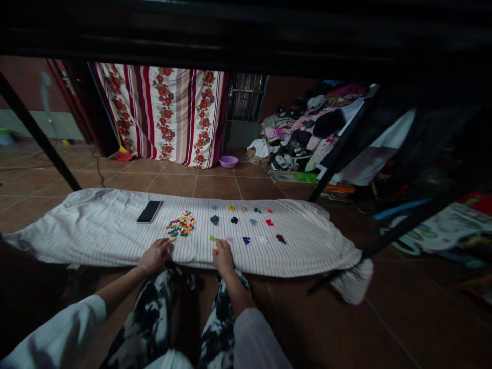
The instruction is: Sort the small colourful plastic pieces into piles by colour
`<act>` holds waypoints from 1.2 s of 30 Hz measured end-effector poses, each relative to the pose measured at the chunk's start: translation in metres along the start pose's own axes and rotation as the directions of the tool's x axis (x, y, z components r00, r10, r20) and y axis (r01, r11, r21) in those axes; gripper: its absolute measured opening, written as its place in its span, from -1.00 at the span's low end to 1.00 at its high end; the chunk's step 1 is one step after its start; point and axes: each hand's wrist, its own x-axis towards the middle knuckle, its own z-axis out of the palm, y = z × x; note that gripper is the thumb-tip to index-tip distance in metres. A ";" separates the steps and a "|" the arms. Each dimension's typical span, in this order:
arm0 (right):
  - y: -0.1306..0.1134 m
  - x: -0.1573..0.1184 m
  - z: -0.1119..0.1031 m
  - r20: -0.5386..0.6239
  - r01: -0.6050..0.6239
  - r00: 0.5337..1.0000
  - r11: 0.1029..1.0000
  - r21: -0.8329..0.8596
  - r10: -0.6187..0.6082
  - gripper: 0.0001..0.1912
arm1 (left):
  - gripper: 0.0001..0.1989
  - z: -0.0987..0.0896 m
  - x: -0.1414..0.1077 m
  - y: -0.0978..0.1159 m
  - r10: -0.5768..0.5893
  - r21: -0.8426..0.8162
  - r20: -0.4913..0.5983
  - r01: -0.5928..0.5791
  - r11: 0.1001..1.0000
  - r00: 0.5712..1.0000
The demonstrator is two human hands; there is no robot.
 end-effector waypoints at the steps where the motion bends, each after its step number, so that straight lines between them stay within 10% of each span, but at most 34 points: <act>1: -0.001 -0.003 -0.002 -0.001 0.005 1.000 1.000 -0.004 -0.005 -0.49 | -0.64 0.001 -0.003 0.002 0.012 0.005 0.019 -0.012 1.000 1.000; 13: 0.003 -0.012 0.001 -0.067 -0.003 0.998 0.995 0.099 0.010 -0.62 | -0.51 0.024 -0.014 -0.002 0.116 0.089 0.136 -0.129 0.988 0.984; 30: 0.035 -0.007 0.008 -0.051 -0.064 0.995 0.939 0.338 0.087 -0.75 | -0.53 0.029 0.071 -0.039 0.325 0.058 -0.021 -0.323 0.944 0.945; 36: 0.037 -0.004 0.004 -0.024 -0.117 0.990 0.922 0.369 0.135 -0.75 | -0.52 0.036 0.055 -0.015 0.256 0.053 -0.089 -0.252 0.966 0.963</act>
